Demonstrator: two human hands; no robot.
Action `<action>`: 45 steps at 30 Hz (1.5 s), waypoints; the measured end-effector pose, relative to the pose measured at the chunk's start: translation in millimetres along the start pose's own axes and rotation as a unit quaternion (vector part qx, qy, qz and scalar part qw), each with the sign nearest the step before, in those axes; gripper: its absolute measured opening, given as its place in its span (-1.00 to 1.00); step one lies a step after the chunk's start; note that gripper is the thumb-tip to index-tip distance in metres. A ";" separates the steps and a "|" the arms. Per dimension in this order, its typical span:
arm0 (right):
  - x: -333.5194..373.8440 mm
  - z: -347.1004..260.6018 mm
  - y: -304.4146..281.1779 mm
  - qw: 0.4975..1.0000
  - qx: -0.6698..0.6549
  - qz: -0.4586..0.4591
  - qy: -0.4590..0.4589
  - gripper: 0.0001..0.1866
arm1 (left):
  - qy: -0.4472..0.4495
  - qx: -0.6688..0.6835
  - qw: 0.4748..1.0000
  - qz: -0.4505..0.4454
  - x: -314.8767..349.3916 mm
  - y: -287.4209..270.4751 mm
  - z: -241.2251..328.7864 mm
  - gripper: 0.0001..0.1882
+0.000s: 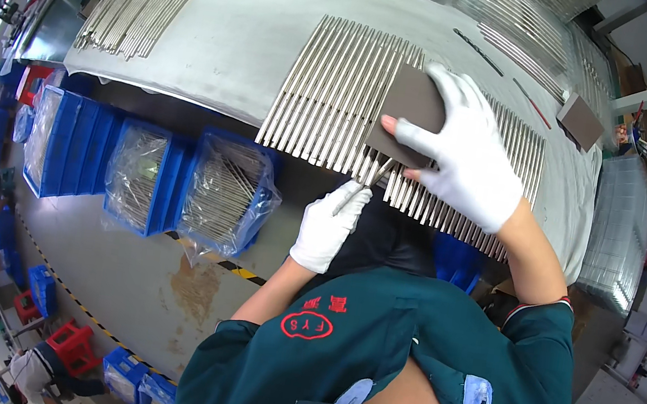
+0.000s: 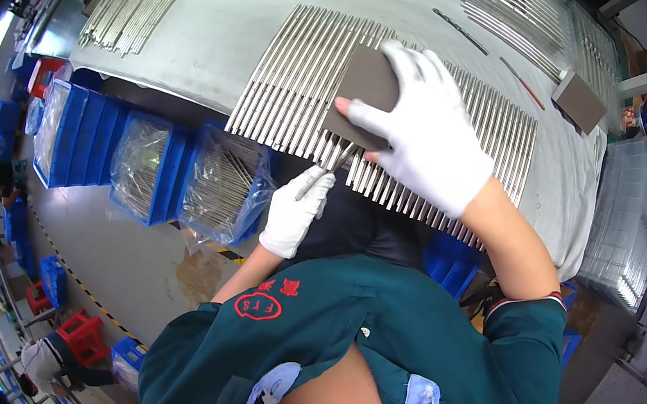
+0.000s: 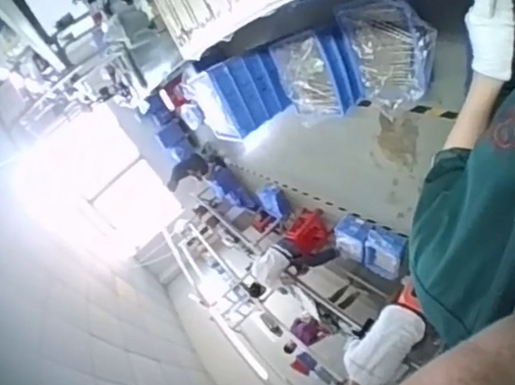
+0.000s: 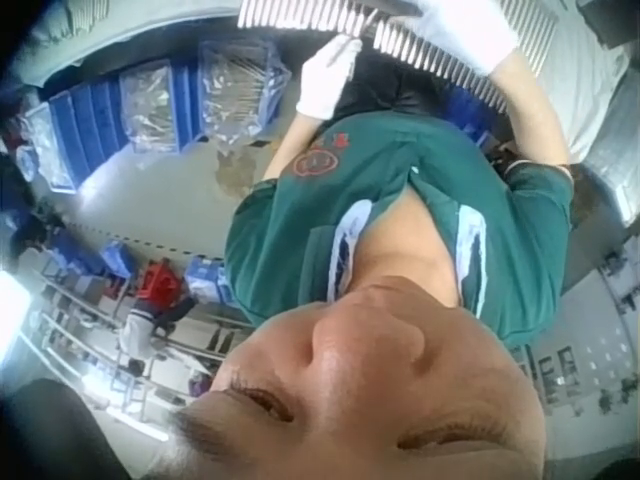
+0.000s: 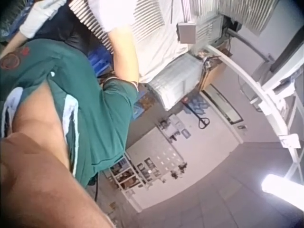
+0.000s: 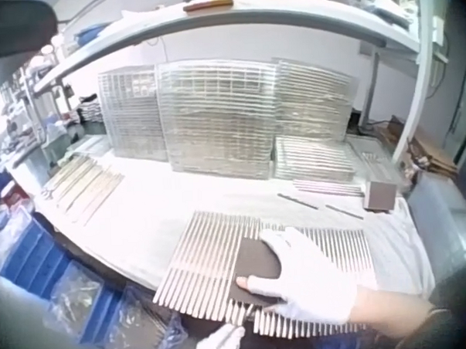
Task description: Sanding and aligning metal rods on a workbench in a factory setting.
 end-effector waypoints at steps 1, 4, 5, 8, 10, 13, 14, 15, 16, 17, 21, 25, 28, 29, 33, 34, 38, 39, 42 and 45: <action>-2.8 -1.5 1.5 1.000 0.003 0.009 0.005 -0.35 | 0.016 -0.017 1.000 0.000 -0.7 0.7 -0.5 -0.79; 10.6 3.5 -5.7 1.000 -0.013 -0.027 0.007 -0.37 | 0.000 -0.004 1.000 0.015 1.9 -2.6 -1.9 -0.78; 19.7 5.9 -12.3 0.998 0.019 -0.054 0.015 -0.37 | -0.027 0.026 0.999 0.014 1.9 -1.5 -2.0 -0.78; 17.5 8.2 -13.0 0.998 0.023 -0.048 0.017 -0.38 | 0.025 -0.034 0.999 -0.013 -0.2 -2.8 -4.5 -0.71; 2.2 5.8 -8.9 0.999 0.027 -0.026 0.010 -0.39 | 0.073 -0.053 0.996 -0.001 -0.7 -2.3 -6.5 -0.75; -3.7 5.2 -6.1 0.999 0.024 0.005 0.021 -0.41 | 0.115 -0.070 0.991 0.016 -1.8 -1.8 -3.7 -0.78; 3.6 4.9 -7.8 1.000 0.023 0.004 0.019 -0.41 | 0.106 -0.068 0.992 0.019 -1.6 -2.9 -4.1 -0.78; 15.1 7.7 -11.4 0.999 0.015 -0.019 0.039 -0.39 | 0.107 -0.067 0.992 0.022 -1.1 -3.3 -0.7 -0.78; 26.2 10.4 -15.0 0.997 0.008 -0.042 0.058 -0.38 | 0.048 -0.053 0.997 0.016 -0.2 -3.8 2.7 -0.78; 35.2 11.7 -25.4 0.995 0.025 -0.070 0.069 -0.33 | -0.010 -0.038 0.999 0.006 0.7 -2.8 5.6 -0.78; 64.3 23.2 -33.3 0.984 0.040 -0.054 0.164 -0.27 | -0.067 0.006 0.997 -0.045 -2.5 -0.4 18.8 -0.75; 69.7 25.9 -33.3 0.983 0.007 -0.052 0.174 -0.27 | -0.152 0.049 0.983 -0.094 -1.5 -4.0 20.5 -0.73; 73.2 29.2 -27.5 0.981 0.020 -0.070 0.182 -0.28 | -0.167 0.078 0.975 -0.123 -2.2 -6.1 15.7 -0.69; 75.6 29.9 -26.2 0.978 0.019 -0.073 0.193 -0.28 | -0.161 0.083 0.974 -0.137 -1.6 -6.0 15.2 -0.68; 80.0 31.3 -24.5 0.975 0.015 -0.070 0.210 -0.29 | -0.193 0.123 0.960 -0.159 0.3 -6.7 17.8 -0.71; 80.5 31.6 -24.3 0.975 0.015 -0.070 0.211 -0.29 | -0.193 0.117 0.962 -0.154 0.4 -5.2 18.9 -0.71; 80.3 32.9 -23.6 0.974 0.008 -0.067 0.214 -0.29 | -0.188 0.133 0.960 -0.158 -1.0 -3.7 16.1 -0.71; 79.8 33.0 -23.4 0.975 0.010 -0.066 0.212 -0.29 | -0.188 0.132 0.960 -0.158 -1.0 -3.4 17.2 -0.71; 77.2 32.6 -23.6 0.978 -0.001 -0.048 0.205 -0.29 | -0.178 0.123 0.963 -0.159 -0.3 -1.8 23.3 -0.73; 66.1 26.5 -27.2 0.984 0.000 -0.029 0.176 -0.29 | -0.166 0.076 0.969 -0.165 0.8 -1.6 25.1 -0.74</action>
Point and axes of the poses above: each hand's wrist, its own x-axis away from the middle knuckle, its own y-axis out of the palm, z = x × y, the point moved 2 cm from there along -x, towards the middle knuckle, and after that the axes turned 1 degree about z, right-handed, at the moved point
